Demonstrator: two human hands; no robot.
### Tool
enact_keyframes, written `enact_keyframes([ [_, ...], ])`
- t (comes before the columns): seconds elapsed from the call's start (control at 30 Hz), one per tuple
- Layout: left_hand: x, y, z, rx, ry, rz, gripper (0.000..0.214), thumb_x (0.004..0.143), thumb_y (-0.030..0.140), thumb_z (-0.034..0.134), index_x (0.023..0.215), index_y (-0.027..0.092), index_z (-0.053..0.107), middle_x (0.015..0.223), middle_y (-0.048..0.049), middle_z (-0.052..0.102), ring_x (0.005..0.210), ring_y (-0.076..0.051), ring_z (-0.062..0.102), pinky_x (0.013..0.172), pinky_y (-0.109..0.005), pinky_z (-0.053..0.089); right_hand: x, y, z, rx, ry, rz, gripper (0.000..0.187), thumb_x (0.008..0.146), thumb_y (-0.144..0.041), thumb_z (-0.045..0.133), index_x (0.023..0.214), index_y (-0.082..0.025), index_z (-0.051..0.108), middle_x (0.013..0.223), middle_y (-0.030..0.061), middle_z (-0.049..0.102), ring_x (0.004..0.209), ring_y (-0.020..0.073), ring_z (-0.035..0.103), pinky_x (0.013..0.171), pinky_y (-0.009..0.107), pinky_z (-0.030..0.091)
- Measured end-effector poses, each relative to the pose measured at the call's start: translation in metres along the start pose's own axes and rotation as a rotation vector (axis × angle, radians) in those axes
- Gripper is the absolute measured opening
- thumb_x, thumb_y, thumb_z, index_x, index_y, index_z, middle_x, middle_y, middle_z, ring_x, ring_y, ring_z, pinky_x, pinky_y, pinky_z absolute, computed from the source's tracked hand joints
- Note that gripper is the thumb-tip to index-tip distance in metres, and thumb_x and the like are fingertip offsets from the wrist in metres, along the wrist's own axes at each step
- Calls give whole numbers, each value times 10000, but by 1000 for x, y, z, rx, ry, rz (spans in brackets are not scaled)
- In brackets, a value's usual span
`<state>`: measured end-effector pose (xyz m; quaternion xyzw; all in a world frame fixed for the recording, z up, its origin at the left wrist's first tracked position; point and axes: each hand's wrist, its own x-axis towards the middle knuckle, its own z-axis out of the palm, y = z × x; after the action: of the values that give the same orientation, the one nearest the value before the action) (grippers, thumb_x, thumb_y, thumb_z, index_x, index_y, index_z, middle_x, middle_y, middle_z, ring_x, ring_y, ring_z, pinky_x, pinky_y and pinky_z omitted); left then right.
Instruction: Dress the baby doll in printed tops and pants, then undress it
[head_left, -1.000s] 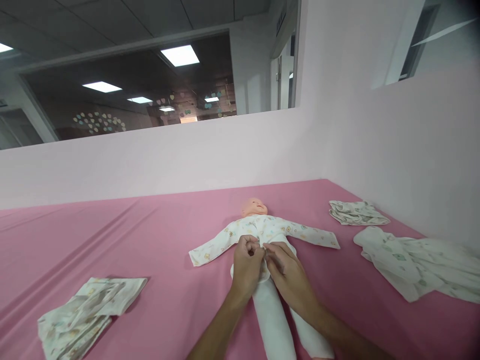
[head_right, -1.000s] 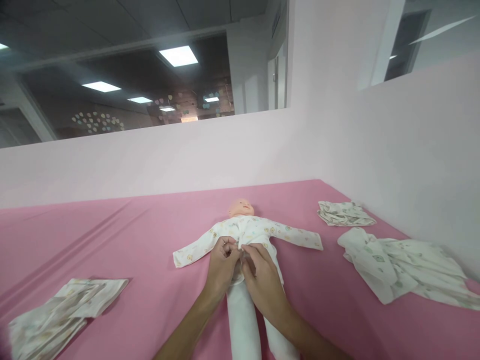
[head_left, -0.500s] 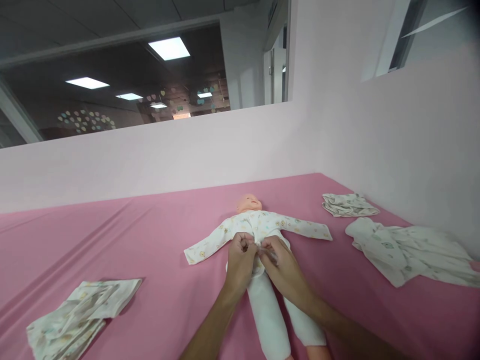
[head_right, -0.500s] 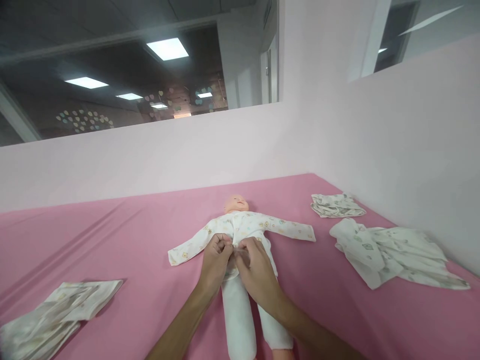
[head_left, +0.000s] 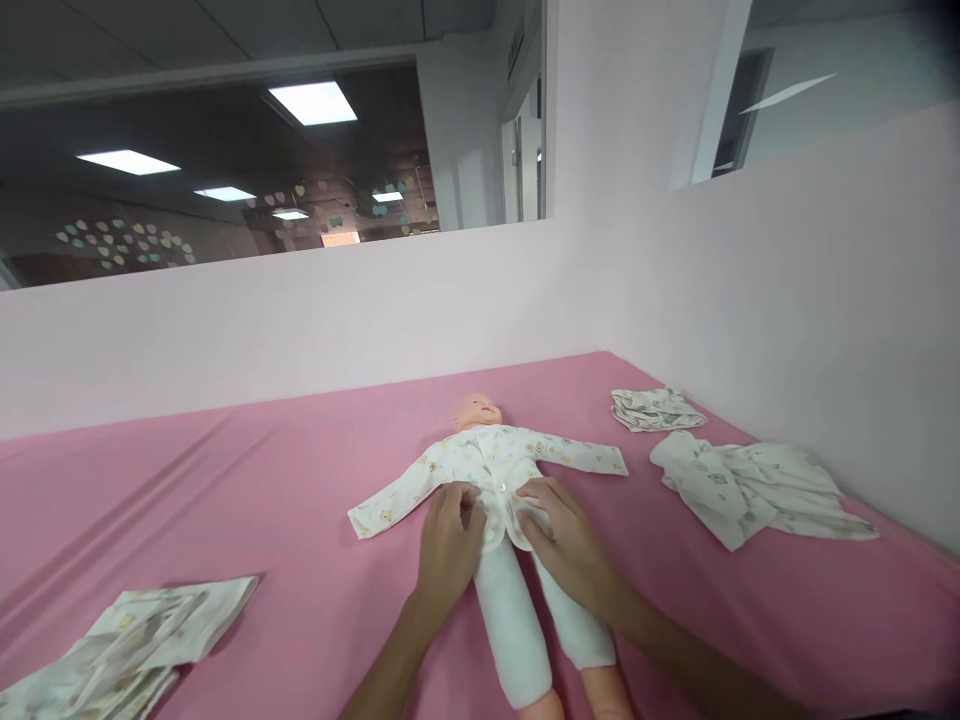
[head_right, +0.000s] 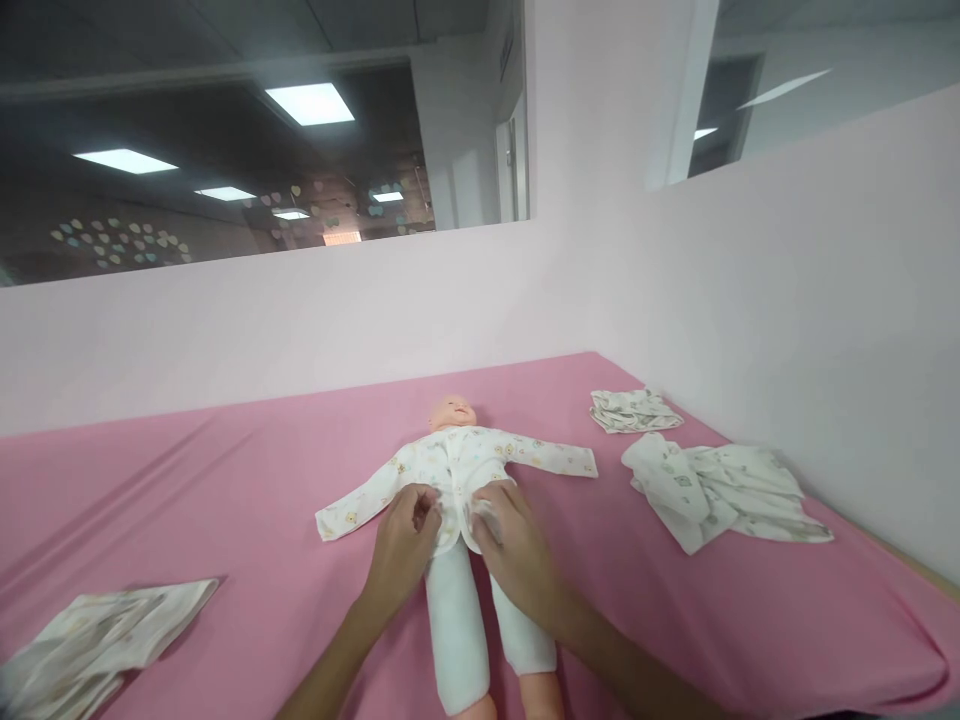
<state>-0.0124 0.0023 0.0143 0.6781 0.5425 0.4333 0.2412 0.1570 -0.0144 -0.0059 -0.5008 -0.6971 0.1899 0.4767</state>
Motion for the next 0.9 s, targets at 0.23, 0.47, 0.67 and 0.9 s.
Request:
enact_keyframes([
  [0.23, -31, -19, -36, -22, -262, -67, 396, 887, 481, 497, 1203, 252, 563, 1180, -72, 572, 985, -217, 563, 867, -348, 458, -41, 91, -74, -334, 6, 124, 270, 903, -368, 446, 1055, -200, 592, 1121, 96, 612, 1091, 272, 543, 946, 477, 444],
  [0.47, -32, -39, -40, 133, -279, -78, 481, 942, 457, 395, 1365, 242, 473, 1383, -81, 521, 1243, -259, 503, 1041, -436, 396, -60, 139, -124, -496, -1, 234, 299, 877, -386, 445, 1048, -197, 602, 1145, 116, 609, 1111, 284, 533, 956, 460, 428],
  [0.67, -25, -53, -35, 381, -178, 0, 539, 952, 307, 313, 1480, 198, 326, 1548, -78, 308, 1422, -244, 291, 1117, -453, 332, -62, 151, -123, -607, -29, 189, 310, 879, -410, 416, 1031, -207, 595, 1125, 119, 619, 1085, 297, 543, 952, 468, 412],
  [0.9, -66, -77, -107, 716, 28, -59, 515, 960, 409, 327, 1422, 201, 416, 1493, -100, 393, 1368, -275, 369, 1089, -455, 356, -70, 170, -125, -678, -56, 144, 349, 863, -465, 410, 1041, -219, 584, 1134, 116, 620, 1074, 306, 562, 951, 474, 406],
])
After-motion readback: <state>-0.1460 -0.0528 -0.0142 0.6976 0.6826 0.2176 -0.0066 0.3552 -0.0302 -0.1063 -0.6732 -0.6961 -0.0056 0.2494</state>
